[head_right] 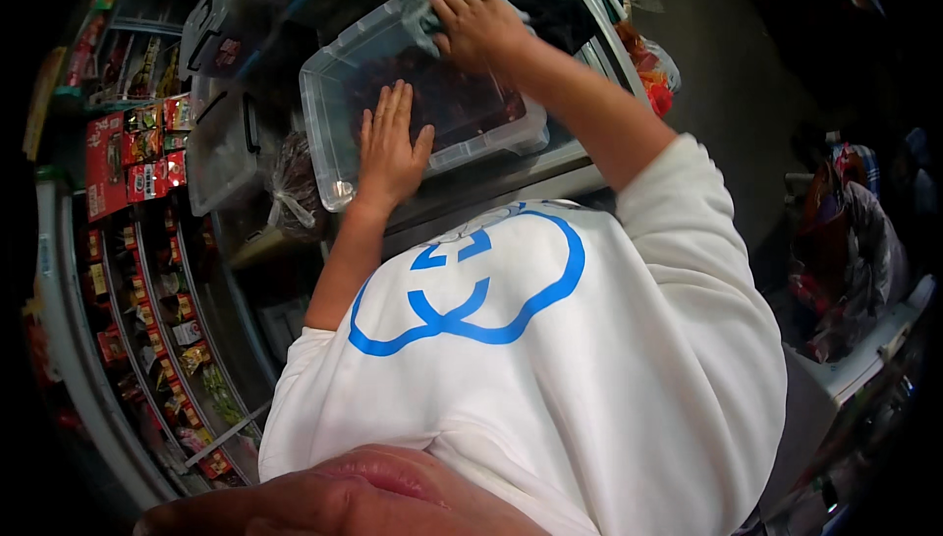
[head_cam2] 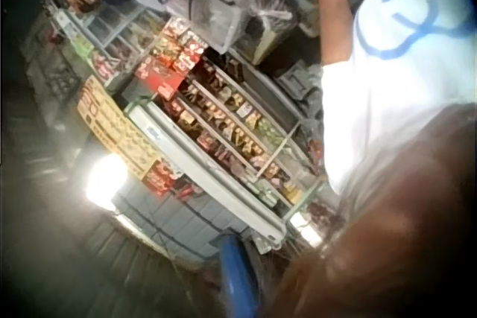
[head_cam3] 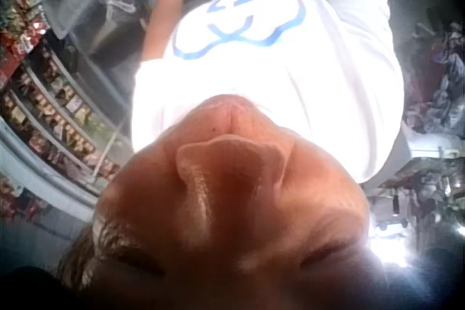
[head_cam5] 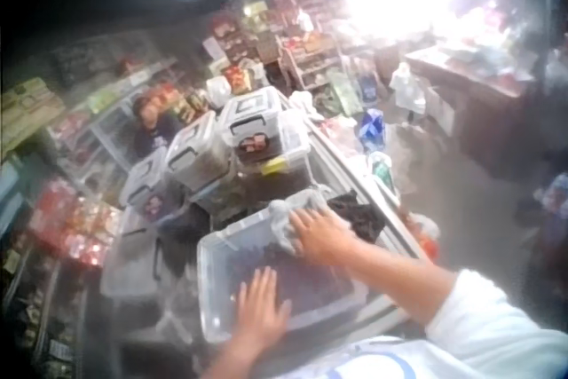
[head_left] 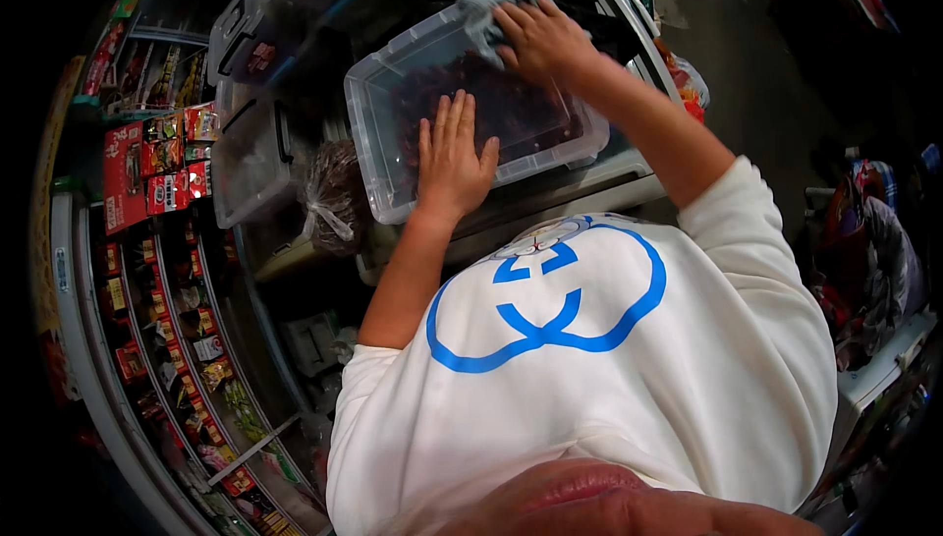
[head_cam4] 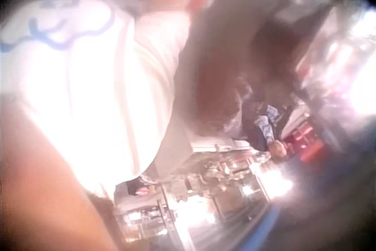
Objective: The person opens and closes clear plastic containers, transfers dried red chilies into a bag, wipes the container with a cloth, and stacks the containers on a shelf. They also handle a yellow-labeled box and a white plastic bag during the process.
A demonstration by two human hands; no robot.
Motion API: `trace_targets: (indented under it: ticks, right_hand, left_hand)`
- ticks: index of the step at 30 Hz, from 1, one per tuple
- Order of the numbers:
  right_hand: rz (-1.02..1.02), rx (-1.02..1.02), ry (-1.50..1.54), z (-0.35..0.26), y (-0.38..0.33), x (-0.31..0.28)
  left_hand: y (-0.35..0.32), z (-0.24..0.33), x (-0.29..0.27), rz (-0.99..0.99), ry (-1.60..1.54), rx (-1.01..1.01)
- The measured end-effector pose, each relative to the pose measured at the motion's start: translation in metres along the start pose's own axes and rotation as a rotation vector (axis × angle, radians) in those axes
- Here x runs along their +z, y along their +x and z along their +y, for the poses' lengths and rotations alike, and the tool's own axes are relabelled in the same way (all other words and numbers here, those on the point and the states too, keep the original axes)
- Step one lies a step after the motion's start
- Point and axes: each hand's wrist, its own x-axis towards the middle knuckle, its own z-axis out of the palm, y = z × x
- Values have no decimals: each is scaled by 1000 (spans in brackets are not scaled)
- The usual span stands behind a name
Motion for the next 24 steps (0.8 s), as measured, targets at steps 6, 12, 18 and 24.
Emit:
trace_targets:
  ticks: [6, 12, 18, 24]
  right_hand:
    - [-156, -27, 184, -41, -103, -74]
    - [-165, 39, 274, -53, -122, -91]
    - [-34, 148, 381, -47, -132, -80]
    - [59, 33, 376, -50, -121, -60]
  left_hand:
    - [-4, 1, 1, -22, -21, -64]
    - [-7, 0, -1, -12, 9, -36]
    - [18, -2, 7, 193, -37, 241]
    - [0, -11, 10, -25, 68, 6]
